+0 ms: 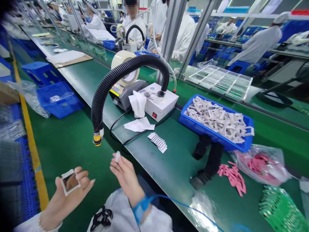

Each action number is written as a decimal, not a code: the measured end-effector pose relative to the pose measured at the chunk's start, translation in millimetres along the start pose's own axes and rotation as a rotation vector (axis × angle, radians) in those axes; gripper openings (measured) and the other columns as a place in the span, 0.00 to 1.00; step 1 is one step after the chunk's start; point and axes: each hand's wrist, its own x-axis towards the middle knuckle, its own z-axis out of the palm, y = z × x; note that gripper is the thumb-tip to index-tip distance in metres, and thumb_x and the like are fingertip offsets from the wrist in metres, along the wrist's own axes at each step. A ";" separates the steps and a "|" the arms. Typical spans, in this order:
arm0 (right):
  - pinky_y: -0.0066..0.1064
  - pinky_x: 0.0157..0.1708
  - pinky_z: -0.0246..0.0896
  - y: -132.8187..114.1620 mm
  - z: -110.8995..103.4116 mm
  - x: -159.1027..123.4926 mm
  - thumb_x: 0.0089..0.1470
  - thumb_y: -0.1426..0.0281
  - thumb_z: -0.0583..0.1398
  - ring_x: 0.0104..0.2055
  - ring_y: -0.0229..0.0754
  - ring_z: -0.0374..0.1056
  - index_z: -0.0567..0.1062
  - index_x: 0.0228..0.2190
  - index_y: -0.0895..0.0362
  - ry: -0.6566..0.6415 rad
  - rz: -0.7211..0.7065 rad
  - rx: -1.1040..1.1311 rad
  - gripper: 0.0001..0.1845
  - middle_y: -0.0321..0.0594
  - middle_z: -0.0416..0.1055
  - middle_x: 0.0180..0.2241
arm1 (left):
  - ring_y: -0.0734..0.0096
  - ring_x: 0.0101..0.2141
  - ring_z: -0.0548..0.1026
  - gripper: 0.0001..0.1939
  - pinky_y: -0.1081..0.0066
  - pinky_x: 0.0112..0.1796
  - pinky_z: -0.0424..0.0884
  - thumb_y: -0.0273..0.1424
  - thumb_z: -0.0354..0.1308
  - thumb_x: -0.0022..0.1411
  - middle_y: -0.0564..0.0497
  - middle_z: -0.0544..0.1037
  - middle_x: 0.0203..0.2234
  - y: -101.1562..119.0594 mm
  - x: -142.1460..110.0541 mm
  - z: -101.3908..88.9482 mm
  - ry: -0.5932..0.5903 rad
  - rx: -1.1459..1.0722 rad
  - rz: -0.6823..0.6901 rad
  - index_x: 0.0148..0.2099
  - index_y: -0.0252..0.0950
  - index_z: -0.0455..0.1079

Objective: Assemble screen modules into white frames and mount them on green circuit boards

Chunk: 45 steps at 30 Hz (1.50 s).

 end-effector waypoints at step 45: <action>0.25 0.35 0.67 18.1 40.7 81.4 0.59 0.66 0.55 0.33 0.30 0.68 0.71 0.36 0.65 -0.144 0.199 -0.066 0.13 0.37 0.71 0.31 | 0.77 0.25 0.79 0.21 0.82 0.28 0.76 0.33 0.37 0.69 0.50 0.81 0.26 22.0 32.1 -58.7 0.567 -0.020 0.091 0.40 0.31 0.70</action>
